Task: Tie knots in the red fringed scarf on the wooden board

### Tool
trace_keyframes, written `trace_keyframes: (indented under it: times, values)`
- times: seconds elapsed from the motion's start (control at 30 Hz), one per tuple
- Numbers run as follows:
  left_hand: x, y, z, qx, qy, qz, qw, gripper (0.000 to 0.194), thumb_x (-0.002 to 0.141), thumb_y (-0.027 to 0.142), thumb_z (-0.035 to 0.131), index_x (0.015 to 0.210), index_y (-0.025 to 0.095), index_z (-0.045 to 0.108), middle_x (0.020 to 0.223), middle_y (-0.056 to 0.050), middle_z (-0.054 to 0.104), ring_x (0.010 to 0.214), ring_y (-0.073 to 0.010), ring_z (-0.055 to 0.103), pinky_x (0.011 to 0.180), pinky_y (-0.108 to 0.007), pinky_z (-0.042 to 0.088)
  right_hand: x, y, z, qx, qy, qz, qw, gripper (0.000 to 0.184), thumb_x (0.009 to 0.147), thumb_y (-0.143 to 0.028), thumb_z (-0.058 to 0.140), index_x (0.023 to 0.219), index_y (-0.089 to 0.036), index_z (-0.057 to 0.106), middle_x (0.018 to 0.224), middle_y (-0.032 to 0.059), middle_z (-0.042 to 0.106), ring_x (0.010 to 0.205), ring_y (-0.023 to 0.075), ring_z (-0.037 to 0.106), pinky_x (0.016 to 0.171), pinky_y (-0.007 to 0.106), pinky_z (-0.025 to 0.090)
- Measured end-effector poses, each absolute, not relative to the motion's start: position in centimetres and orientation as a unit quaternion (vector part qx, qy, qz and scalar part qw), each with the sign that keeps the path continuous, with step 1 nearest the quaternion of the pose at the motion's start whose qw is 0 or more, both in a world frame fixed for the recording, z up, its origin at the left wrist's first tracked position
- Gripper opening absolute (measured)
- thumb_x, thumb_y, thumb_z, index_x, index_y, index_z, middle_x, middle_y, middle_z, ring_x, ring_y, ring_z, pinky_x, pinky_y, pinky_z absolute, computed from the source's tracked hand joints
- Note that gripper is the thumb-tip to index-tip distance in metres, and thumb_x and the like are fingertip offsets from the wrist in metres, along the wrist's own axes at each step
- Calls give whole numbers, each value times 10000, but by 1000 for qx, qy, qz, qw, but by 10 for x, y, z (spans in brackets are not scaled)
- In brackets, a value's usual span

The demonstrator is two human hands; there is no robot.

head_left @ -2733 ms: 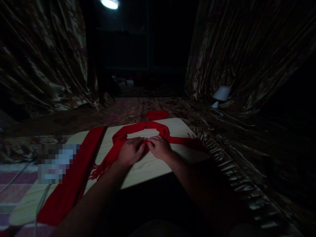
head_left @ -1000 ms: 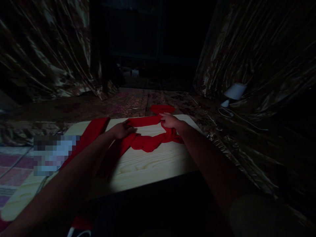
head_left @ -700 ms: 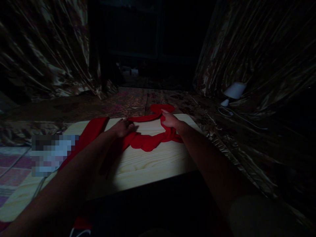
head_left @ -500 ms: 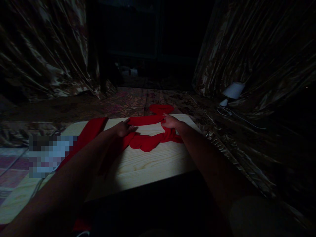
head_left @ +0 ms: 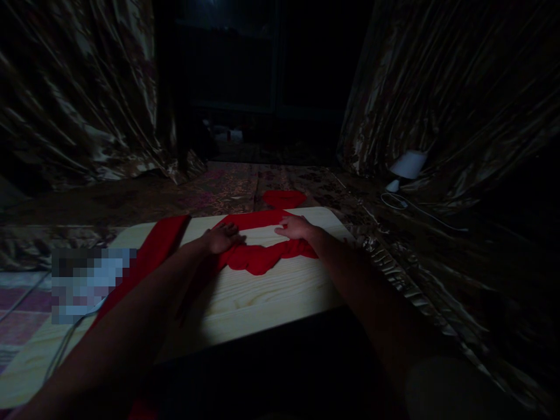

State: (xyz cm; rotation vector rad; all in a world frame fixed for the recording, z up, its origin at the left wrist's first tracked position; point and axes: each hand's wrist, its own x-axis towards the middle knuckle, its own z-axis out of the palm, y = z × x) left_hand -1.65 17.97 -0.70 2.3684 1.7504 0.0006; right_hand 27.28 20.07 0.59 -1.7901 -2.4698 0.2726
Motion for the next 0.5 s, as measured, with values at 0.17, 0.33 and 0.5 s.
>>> trace_keyframes:
  times: [0.17, 0.33, 0.5]
  values:
    - [-7, 113, 16, 789, 607, 91, 21, 615, 985, 504, 276, 1493, 202, 450, 1586, -131, 358, 1477, -350, 280, 1135, -637, 251, 251, 139, 20, -541, -800, -30, 257, 271, 939, -344, 539, 1064, -192, 724, 1219, 89, 689, 1148, 222, 582, 1019, 351, 382]
    - [13, 16, -2, 833, 515, 202, 10, 489, 952, 427, 452, 1365, 216, 603, 1476, -90, 527, 1381, -273, 456, 1144, -457, 375, 229, 37, 9, -492, -818, -11, 298, 232, 932, -291, 530, 748, -207, 646, 825, 35, 665, 776, 157, 576, 745, 277, 410]
    - [20, -21, -44, 844, 508, 174, 2, 536, 957, 472, 456, 1432, 237, 538, 1507, -103, 484, 1425, -334, 389, 1128, -596, 343, 229, 2, -20, -520, -819, 4, 242, 107, 858, -279, 621, 768, -222, 638, 828, 25, 663, 819, 179, 577, 771, 293, 400]
